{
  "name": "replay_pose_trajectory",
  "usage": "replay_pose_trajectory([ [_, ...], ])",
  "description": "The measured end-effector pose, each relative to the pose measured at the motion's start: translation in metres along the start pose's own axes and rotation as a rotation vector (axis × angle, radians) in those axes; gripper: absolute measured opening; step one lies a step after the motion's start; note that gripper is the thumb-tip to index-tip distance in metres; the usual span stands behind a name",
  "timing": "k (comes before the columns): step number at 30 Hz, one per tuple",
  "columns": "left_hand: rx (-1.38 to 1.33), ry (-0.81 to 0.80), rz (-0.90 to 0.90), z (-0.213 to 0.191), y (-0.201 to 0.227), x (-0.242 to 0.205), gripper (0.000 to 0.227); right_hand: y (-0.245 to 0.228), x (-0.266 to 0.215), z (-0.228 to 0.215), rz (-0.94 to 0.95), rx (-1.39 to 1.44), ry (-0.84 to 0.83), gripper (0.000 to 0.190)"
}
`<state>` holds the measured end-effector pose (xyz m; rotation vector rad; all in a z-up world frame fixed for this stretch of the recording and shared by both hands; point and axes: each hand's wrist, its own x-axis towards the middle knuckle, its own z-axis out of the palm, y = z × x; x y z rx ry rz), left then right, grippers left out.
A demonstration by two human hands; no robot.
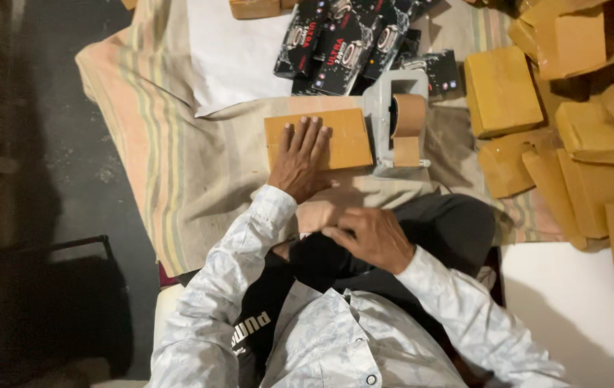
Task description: The person places small black product boxes into brown cardboard shipping boxes, closes the flaps, and seals each box with packing tape using a handheld tape dispenser. The sealed boxes are set aside on the right.
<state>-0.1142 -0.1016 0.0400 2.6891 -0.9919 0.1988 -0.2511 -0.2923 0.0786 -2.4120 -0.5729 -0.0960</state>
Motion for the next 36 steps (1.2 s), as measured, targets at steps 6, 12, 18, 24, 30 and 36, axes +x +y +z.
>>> replay_pose_trajectory([
  [6,0.135,-0.223,0.163,-0.001,0.003,0.023,0.118,0.038,-0.051,-0.014,0.553,0.545,0.264,0.025],
  [12,0.117,-0.13,0.292,0.008,0.007,0.042,0.1,0.086,-0.041,-0.052,0.402,0.154,0.74,0.016],
  [18,0.023,-0.178,0.292,0.023,0.001,0.031,0.1,0.121,-0.012,-0.048,0.382,0.175,0.46,0.025],
  [24,-0.069,-0.165,0.229,0.022,0.007,0.039,0.092,0.142,0.013,-0.037,0.716,0.738,0.363,0.032],
  [30,0.112,-0.071,0.333,0.03,0.019,0.047,0.079,0.149,0.022,-0.036,0.791,1.189,0.393,0.015],
  [36,0.045,-0.132,0.293,0.033,0.021,0.045,0.075,0.137,0.034,-0.052,0.621,0.857,0.528,0.01],
])
